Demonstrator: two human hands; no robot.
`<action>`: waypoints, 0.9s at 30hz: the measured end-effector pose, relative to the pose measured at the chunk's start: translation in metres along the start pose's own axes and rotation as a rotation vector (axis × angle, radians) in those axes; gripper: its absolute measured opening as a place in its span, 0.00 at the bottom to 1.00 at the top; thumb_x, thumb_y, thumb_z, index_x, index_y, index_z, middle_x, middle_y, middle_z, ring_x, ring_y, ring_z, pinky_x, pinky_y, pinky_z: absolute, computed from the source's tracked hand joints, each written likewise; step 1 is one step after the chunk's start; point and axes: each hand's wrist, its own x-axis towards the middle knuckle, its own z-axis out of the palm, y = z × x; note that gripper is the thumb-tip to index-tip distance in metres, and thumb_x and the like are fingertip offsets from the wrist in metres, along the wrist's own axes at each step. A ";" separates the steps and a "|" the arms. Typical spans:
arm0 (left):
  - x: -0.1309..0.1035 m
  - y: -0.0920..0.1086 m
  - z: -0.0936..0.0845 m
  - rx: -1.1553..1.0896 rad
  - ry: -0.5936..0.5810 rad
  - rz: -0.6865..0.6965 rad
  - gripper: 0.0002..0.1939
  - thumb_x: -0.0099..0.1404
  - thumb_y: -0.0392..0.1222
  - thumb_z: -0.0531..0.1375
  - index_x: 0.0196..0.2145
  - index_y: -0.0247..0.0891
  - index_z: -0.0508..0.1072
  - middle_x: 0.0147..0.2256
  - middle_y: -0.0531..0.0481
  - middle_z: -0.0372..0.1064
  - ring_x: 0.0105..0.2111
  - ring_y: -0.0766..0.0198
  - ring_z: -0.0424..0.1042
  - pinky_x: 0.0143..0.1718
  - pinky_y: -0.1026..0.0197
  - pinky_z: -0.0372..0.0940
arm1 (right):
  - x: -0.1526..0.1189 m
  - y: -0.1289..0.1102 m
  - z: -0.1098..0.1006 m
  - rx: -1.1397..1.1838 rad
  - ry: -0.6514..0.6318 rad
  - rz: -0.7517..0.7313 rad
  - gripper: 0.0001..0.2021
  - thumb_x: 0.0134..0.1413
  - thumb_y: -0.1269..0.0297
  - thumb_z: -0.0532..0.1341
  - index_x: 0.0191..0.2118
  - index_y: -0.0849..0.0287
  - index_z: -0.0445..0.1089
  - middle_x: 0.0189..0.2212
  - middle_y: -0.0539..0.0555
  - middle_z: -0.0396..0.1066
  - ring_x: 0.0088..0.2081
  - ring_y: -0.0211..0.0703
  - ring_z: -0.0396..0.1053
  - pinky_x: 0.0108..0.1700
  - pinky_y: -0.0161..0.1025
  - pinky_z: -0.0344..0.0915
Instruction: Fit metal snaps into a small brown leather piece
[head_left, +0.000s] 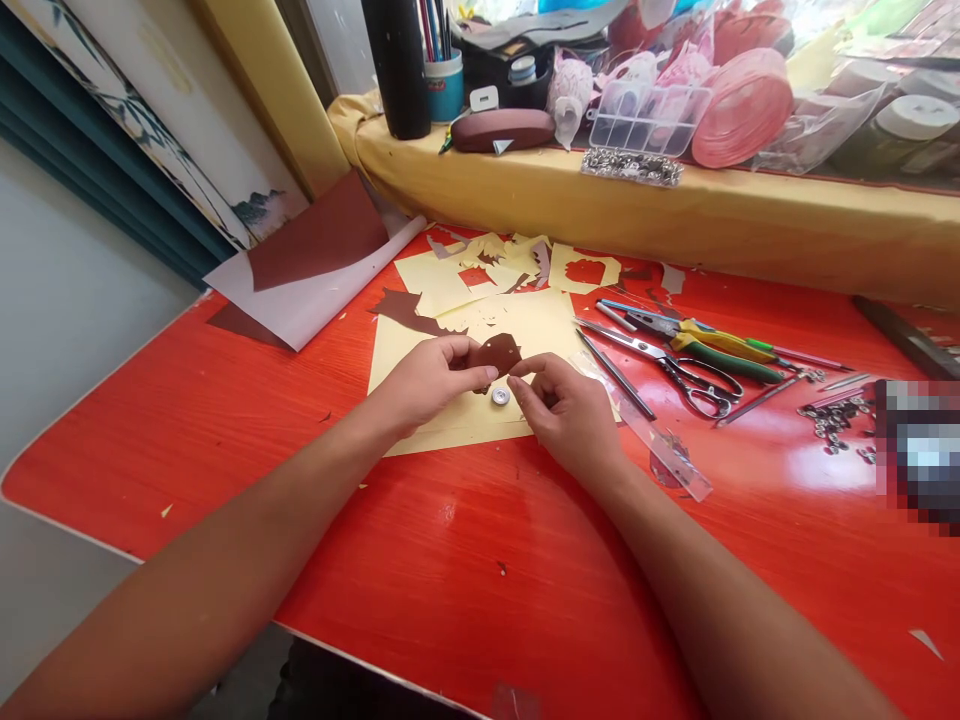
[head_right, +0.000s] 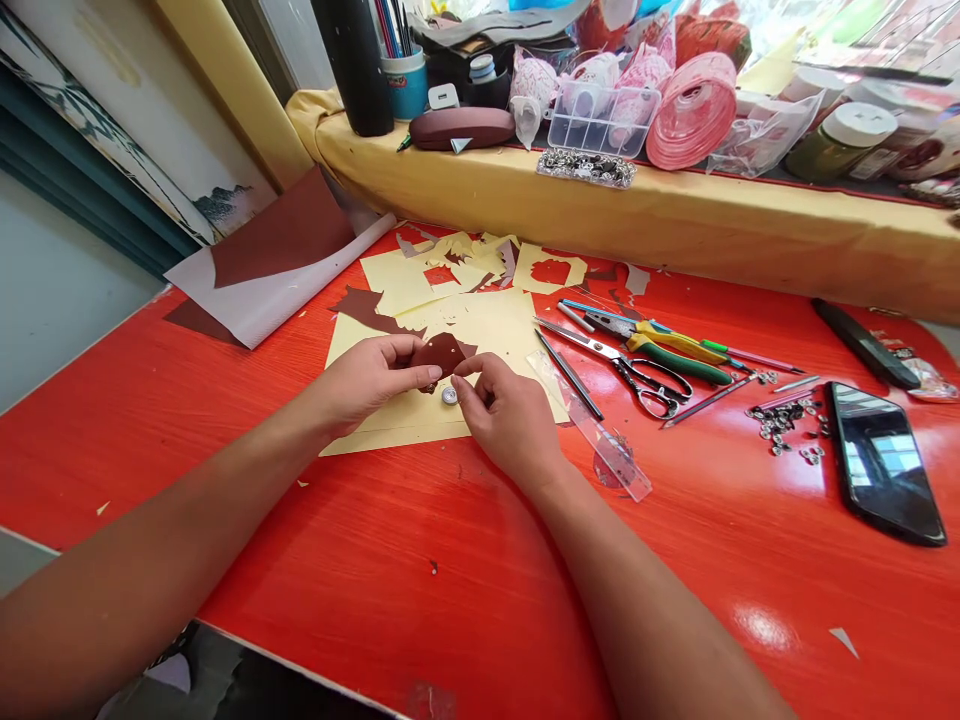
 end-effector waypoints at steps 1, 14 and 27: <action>0.000 0.000 0.000 0.001 -0.002 0.000 0.10 0.63 0.47 0.70 0.36 0.39 0.79 0.35 0.51 0.76 0.37 0.60 0.72 0.42 0.56 0.62 | 0.000 0.000 0.000 0.003 -0.004 -0.002 0.04 0.66 0.62 0.64 0.41 0.55 0.75 0.18 0.42 0.61 0.21 0.36 0.57 0.27 0.36 0.53; -0.003 -0.004 0.005 0.021 -0.042 0.028 0.10 0.63 0.49 0.70 0.36 0.41 0.82 0.36 0.50 0.79 0.39 0.57 0.74 0.44 0.55 0.63 | 0.001 0.004 0.001 -0.011 -0.026 -0.018 0.04 0.65 0.61 0.63 0.41 0.55 0.73 0.19 0.43 0.63 0.21 0.36 0.57 0.28 0.37 0.52; -0.002 -0.005 0.007 0.051 -0.033 0.022 0.13 0.61 0.50 0.71 0.39 0.39 0.82 0.36 0.50 0.78 0.38 0.58 0.74 0.41 0.57 0.64 | 0.001 -0.001 0.000 -0.007 -0.046 0.022 0.04 0.64 0.62 0.62 0.39 0.54 0.72 0.19 0.43 0.64 0.21 0.37 0.58 0.28 0.36 0.53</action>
